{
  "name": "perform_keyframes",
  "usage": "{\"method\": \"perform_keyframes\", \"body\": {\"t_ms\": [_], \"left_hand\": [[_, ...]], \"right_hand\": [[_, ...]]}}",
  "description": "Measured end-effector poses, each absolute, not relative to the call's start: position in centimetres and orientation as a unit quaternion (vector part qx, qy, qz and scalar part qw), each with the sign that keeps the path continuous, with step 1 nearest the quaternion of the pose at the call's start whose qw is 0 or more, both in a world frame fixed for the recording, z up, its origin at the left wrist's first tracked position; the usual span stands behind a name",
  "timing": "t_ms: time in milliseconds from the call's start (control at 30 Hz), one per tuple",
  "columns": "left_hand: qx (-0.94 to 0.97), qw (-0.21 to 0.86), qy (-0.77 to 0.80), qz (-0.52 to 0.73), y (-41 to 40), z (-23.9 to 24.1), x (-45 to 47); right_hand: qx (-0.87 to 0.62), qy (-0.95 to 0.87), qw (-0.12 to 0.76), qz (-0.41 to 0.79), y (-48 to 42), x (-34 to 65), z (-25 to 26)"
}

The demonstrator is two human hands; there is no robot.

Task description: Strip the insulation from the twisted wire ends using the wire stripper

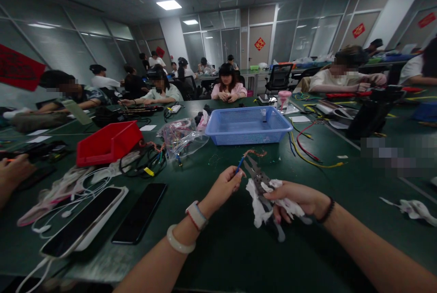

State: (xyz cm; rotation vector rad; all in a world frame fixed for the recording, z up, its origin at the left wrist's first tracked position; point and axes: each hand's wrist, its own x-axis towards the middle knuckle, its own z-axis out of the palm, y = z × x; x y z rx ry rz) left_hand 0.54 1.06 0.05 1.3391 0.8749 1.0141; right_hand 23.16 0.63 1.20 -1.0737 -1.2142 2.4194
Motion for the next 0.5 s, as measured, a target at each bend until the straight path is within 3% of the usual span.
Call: {"method": "perform_keyframes", "body": {"t_ms": [300, 500], "left_hand": [[0.516, 0.584, 0.392, 0.49, 2.3, -0.9, -0.1], [0.528, 0.604, 0.398, 0.445, 0.9, -0.2, 1.1]], "right_hand": [[-0.331, -0.414, 0.125, 0.839, 0.7, 23.7, 0.8], [-0.379, -0.438, 0.256, 0.774, 0.7, 22.8, 0.8]]}}
